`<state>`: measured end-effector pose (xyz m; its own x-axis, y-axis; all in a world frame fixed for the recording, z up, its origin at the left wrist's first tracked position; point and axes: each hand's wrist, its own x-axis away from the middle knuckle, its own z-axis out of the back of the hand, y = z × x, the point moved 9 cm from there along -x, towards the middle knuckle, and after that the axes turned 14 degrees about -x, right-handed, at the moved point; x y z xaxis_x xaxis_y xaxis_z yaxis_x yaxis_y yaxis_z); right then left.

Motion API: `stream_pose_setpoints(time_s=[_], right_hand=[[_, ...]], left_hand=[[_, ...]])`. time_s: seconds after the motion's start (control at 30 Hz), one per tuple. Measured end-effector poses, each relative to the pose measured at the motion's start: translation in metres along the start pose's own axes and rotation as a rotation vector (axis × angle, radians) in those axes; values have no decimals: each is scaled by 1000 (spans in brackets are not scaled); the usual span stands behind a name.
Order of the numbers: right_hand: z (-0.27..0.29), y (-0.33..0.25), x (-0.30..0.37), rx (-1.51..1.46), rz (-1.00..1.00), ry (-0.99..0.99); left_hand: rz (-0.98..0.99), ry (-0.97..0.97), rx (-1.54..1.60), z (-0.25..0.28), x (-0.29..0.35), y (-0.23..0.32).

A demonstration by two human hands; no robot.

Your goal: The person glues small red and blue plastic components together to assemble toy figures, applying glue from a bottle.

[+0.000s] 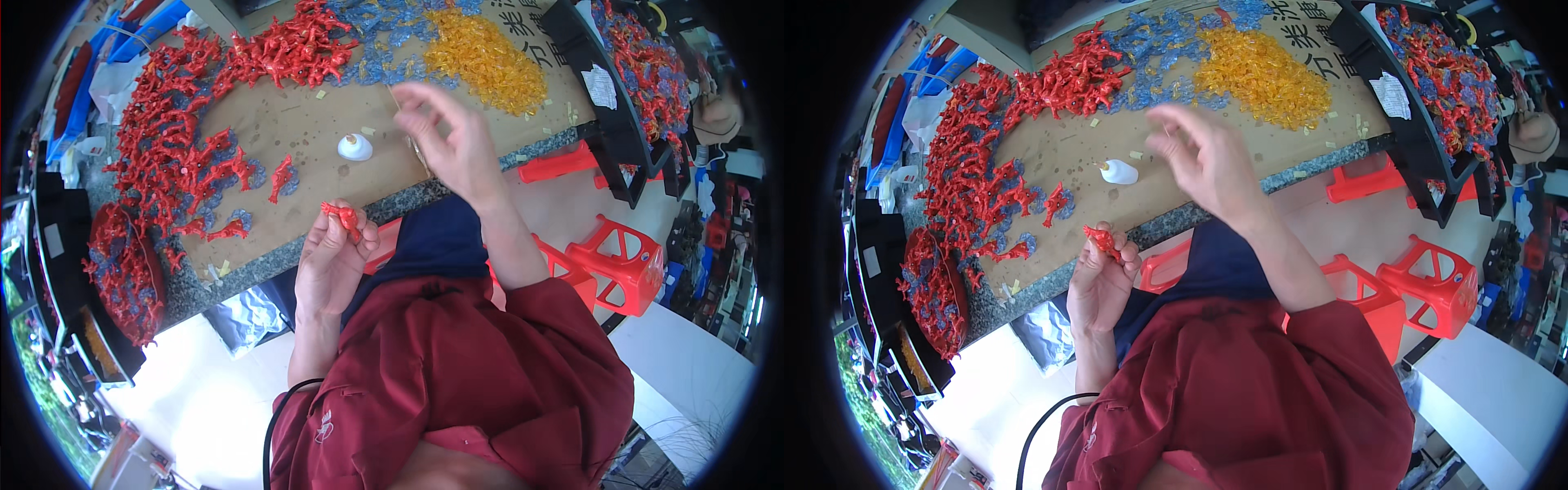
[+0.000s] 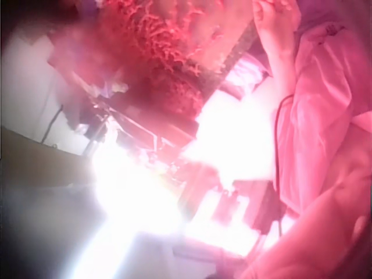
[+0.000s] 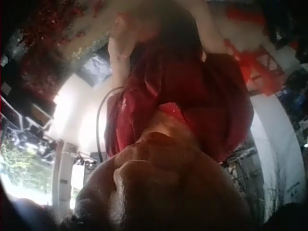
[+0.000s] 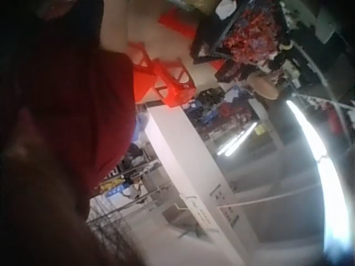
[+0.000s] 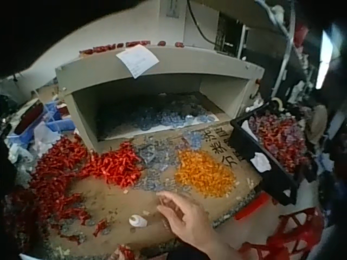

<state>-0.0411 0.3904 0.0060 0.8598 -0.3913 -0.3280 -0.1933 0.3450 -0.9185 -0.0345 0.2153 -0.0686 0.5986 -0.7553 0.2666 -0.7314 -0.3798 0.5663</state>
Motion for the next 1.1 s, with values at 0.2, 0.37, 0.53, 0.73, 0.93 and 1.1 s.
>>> stream_pose_setpoints(time_s=[0.2, 0.37, 0.53, 0.73, 0.93, 1.1], right_hand=[[13, 0, -33, 858, 312, 123], [12, 0, -20, 569, 244, 35], [-1, 4, 28, -103, -304, -100], [-19, -10, 49, -547, -382, -314], [-27, 3, 60, -684, -378, -365], [-27, 3, 61, -815, -267, -240]], left_hand=[[38, -35, -15, -8, -6, -6], [34, -5, 4, -3, -4, -8], [26, -102, -30, -22, -10, -7], [32, -119, -44, -23, -10, -13], [2, -134, -28, -21, -5, -12], [-124, -104, -155, -14, -4, -5]])
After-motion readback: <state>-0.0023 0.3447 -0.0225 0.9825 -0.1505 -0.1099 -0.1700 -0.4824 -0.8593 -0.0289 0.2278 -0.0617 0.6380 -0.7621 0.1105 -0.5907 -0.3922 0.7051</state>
